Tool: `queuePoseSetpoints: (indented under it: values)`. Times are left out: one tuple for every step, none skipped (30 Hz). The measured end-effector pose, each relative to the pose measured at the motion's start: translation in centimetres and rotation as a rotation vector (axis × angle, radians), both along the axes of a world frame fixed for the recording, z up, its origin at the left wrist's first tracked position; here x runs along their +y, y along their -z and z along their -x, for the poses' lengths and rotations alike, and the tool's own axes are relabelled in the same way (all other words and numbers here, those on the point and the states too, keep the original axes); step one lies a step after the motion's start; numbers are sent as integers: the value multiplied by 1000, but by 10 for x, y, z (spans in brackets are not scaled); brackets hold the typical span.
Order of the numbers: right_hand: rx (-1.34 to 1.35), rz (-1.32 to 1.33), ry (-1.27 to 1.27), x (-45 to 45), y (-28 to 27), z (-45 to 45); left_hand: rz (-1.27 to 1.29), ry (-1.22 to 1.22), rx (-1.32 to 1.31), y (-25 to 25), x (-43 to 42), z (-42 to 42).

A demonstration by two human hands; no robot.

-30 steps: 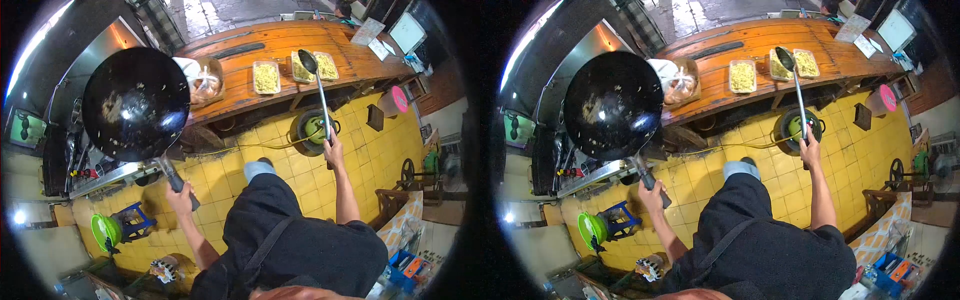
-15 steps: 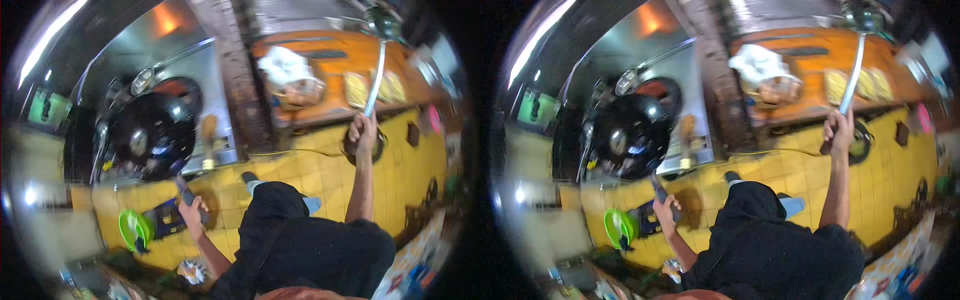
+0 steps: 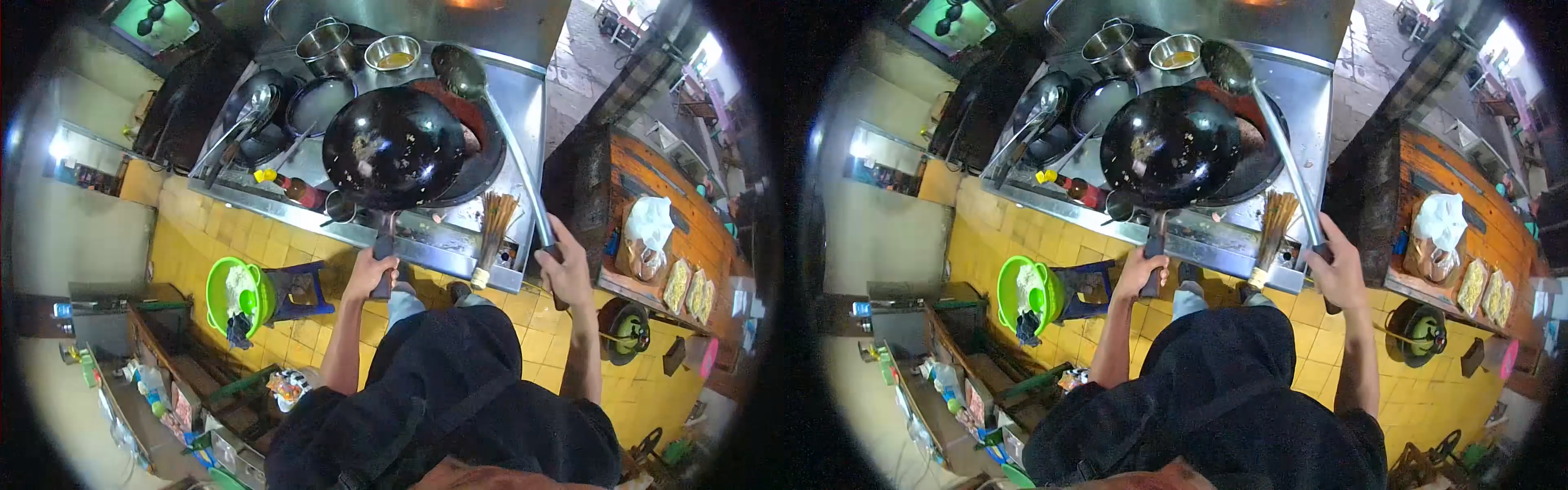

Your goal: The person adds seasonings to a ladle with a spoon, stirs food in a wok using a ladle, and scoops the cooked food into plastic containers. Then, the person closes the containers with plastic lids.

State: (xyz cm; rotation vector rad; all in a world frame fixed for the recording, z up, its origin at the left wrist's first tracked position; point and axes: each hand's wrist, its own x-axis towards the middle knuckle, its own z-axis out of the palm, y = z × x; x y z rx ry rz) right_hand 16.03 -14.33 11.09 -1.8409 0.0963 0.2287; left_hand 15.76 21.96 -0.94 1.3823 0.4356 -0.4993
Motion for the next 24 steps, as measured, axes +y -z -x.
queuePoseSetpoints:
  values:
    - [-65,80,-1,16,12,-2,-11,24,-14,5,8,-11]
    - [-139,163,1,32,30,-8,7,39,-14,7,14,-25]
    - [-156,204,-35,48,36,-13,56,61,7,9,19,-38]
    - [-170,261,14,71,33,-16,103,82,32,10,23,-49]
    - [-213,327,21,85,38,-21,145,116,46,24,27,-62]
    - [-260,392,29,97,45,-27,162,130,38,28,28,-76]
    - [-261,410,39,107,49,-33,139,174,30,31,29,-86]
    - [-188,471,70,118,53,-38,114,217,27,34,30,-92]
    - [-119,531,102,127,57,-44,127,229,25,39,29,-100]
    - [-121,544,112,136,62,-49,101,218,-8,44,28,-108]
    - [-96,520,121,145,68,-53,74,202,-38,49,27,-115]
    - [-73,495,127,154,69,-58,84,205,-41,58,26,-123]
    - [-11,397,143,164,68,-64,118,237,-20,71,26,-131]
    - [50,302,165,173,67,-70,149,267,-1,83,26,-140]
    - [33,297,137,183,69,-80,182,297,18,96,23,-147]
    - [21,293,102,192,70,-89,168,322,-1,100,22,-149]
    - [21,271,55,207,63,-101,154,312,-56,125,16,-150]
    - [20,251,8,222,55,-115,139,301,-112,148,13,-150]
    - [-72,308,-50,236,57,-130,139,287,-113,144,15,-146]
    - [-166,362,-102,247,64,-145,141,295,-136,140,18,-142]
    - [-137,319,-111,257,90,-162,141,307,-160,133,22,-137]
    - [-186,367,-152,271,98,-173,202,352,-115,124,31,-127]
    - [-236,416,-190,285,107,-183,193,381,-50,117,40,-113]
    - [-289,463,-225,299,115,-194,182,413,11,109,50,-101]
